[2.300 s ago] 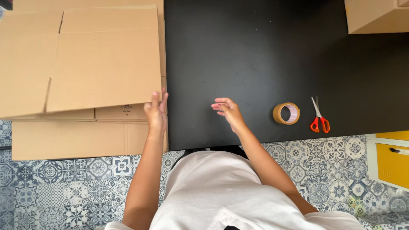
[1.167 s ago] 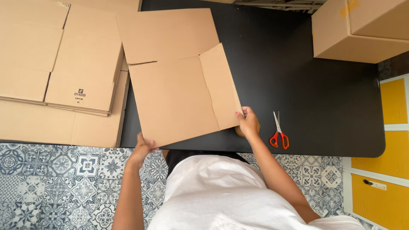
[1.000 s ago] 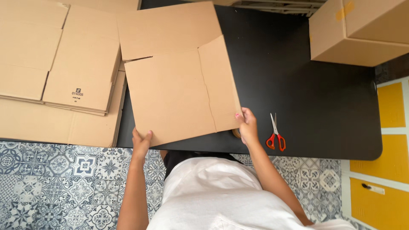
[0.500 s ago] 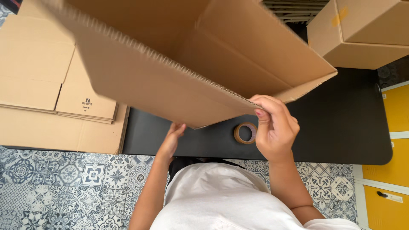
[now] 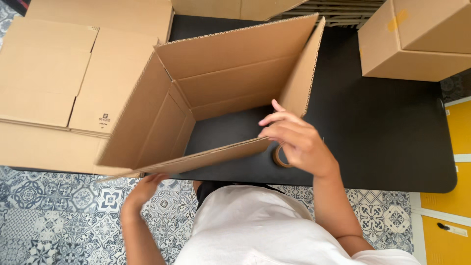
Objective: The person folds a flat cardboard sheet into a box shape, applies packing tape to the seam, cuts the tape with scissors, and repeats the process for another box.
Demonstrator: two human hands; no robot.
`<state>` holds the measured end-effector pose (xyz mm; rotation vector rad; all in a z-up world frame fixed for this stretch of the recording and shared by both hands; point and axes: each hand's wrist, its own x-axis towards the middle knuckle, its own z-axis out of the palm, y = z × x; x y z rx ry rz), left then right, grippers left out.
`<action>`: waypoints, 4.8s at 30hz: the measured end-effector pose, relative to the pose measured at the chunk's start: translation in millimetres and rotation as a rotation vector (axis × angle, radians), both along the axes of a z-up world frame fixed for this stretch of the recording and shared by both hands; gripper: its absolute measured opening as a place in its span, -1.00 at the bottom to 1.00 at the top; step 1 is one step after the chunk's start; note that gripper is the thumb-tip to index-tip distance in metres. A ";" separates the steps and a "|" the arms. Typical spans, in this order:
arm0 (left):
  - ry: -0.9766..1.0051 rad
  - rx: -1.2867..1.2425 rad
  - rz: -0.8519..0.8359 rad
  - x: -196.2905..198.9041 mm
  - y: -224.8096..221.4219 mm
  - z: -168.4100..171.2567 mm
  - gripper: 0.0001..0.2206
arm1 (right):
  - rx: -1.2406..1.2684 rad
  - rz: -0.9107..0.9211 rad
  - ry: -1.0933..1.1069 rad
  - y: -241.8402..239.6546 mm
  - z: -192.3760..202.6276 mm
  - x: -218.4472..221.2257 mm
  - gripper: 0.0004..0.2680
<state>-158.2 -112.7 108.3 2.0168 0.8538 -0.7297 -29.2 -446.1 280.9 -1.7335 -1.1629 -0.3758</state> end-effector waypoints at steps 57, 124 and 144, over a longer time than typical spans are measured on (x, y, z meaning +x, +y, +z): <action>-1.148 -0.009 0.347 66.5 -55.7 69.2 -0.61 | 0.252 -0.210 0.786 -36.6 -119.3 13.3 -0.32; -0.909 -0.177 0.054 131.4 -45.6 51.4 -0.04 | -0.294 -0.064 0.671 -0.2 -134.9 106.0 -0.26; -0.669 -0.175 -0.194 109.0 -60.2 -101.7 -0.30 | -0.183 -0.320 0.912 -32.8 -359.3 60.1 -0.43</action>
